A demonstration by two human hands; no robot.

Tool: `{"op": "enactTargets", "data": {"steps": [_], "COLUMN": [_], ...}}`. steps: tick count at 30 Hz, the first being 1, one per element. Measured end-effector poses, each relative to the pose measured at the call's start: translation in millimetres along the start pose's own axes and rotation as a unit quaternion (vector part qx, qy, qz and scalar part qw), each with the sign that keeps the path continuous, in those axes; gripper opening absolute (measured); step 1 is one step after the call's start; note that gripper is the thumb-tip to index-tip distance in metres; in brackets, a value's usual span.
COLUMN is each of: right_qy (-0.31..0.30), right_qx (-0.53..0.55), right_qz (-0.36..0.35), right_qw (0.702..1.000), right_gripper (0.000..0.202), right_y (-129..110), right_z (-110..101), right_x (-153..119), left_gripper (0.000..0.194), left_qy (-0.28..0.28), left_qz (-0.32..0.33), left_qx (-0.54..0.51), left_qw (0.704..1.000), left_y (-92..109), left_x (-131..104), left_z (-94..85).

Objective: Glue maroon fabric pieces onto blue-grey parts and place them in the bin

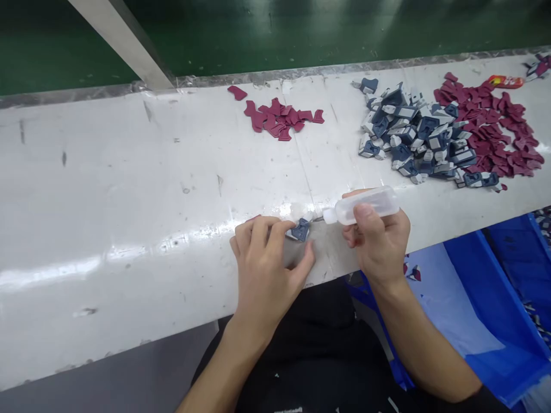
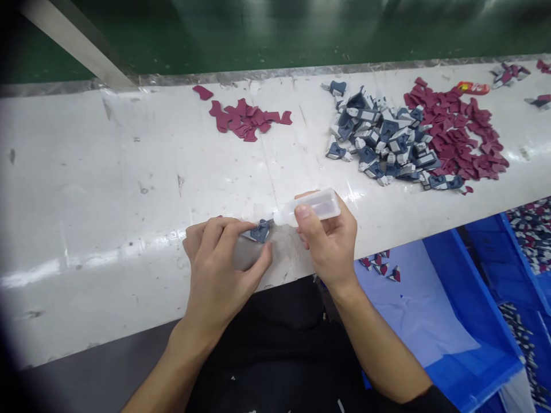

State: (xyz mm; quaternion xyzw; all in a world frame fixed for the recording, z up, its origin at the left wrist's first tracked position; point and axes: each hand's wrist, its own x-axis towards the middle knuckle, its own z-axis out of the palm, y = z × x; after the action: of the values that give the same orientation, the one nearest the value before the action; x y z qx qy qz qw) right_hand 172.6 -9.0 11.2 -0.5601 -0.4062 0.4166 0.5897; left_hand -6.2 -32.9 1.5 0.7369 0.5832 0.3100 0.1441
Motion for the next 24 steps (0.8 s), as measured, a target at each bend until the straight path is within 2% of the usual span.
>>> {"op": "enactTargets", "data": {"steps": [3,6,15,24], "right_qy": [-0.010,-0.014,-0.051,0.000], "right_qx": [-0.060,-0.108,-0.137,-0.164], "right_qz": [-0.051,-0.068,-0.095,-0.092], "right_qw": [0.997,0.992,0.985,0.982], "right_gripper": [0.031,0.029,0.018,0.029], "right_y": [3.6,4.4,1.8,4.2], "right_z": [4.0,7.1,8.2,9.6], "right_x": [-7.2,-10.3,-10.6,-8.9], "left_gripper": [0.014,0.015,0.014,0.013], "left_qy": [-0.003,-0.004,-0.008,-0.007], "left_qz": [-0.006,-0.010,-0.022,-0.025], "left_qx": [-0.019,-0.029,-0.035,-0.033], "left_qw": [1.000,1.000,0.999,0.999], "left_y": [-2.1,-3.2,-0.7,-1.4], "left_x": [0.4,0.8,1.4,2.2], "left_z": [0.5,0.7,-0.4,-0.3]}}
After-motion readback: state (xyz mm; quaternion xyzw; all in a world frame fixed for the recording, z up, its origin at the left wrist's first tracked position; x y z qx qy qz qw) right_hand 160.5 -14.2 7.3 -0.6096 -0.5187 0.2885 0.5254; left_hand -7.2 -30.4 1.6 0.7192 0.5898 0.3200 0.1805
